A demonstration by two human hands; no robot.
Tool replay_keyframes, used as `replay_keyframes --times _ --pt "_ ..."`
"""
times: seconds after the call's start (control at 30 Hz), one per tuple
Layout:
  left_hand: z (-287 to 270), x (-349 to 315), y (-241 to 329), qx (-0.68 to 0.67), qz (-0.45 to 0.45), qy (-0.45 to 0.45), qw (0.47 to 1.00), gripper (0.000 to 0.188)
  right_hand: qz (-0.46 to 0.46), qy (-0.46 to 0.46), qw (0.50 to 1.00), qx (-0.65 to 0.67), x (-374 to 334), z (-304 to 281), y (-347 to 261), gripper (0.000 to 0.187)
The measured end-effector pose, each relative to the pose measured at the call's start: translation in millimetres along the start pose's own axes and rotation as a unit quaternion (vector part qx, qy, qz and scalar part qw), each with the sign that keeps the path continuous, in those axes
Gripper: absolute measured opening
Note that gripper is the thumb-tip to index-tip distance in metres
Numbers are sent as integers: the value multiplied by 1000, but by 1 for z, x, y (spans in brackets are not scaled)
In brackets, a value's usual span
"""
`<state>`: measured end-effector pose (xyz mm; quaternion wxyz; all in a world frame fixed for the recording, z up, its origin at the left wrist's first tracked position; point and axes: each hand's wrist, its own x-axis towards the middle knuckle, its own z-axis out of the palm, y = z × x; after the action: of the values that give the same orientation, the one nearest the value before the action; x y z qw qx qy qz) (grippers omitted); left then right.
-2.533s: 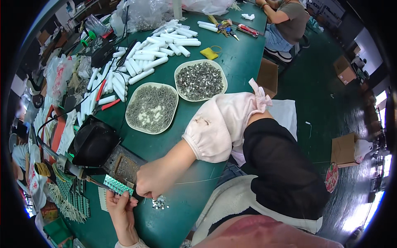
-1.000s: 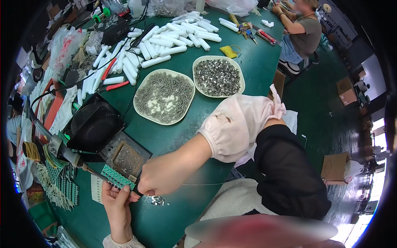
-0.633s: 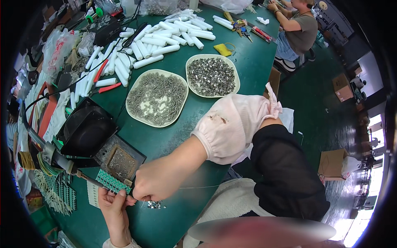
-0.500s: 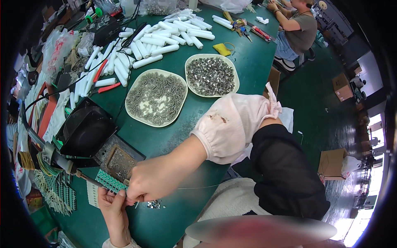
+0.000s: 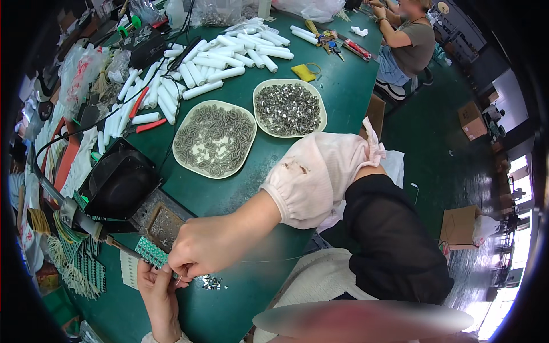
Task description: The recorder is assembling small electronic components into pins on green circuit boards at a workstation.
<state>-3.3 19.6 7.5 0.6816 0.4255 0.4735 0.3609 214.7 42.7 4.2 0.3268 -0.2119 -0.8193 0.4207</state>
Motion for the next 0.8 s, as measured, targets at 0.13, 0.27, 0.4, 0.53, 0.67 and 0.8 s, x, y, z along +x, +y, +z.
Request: replay_keyframes --times 0.13,0.27,0.4,0.53,0.67,0.8 --pt "3 -3 -1 -5 -4 30 1000 29 -34 25 999 3 1 1 0 7" --pt "-2 -7 -2 20 -24 15 999 35 -29 67 997 -10 0 1 0 6" --pt "0 -7 -4 21 -15 8 1000 36 5 48 999 -26 0 -5 0 7" --pt "4 -5 7 15 -40 -14 999 38 26 34 997 -61 0 -9 9 9" --pt "-3 -3 15 5 -64 -52 997 36 99 36 993 -53 6 -17 -11 14" --pt "-9 0 10 -30 -59 -62 996 35 127 38 991 -21 6 -14 -4 12"
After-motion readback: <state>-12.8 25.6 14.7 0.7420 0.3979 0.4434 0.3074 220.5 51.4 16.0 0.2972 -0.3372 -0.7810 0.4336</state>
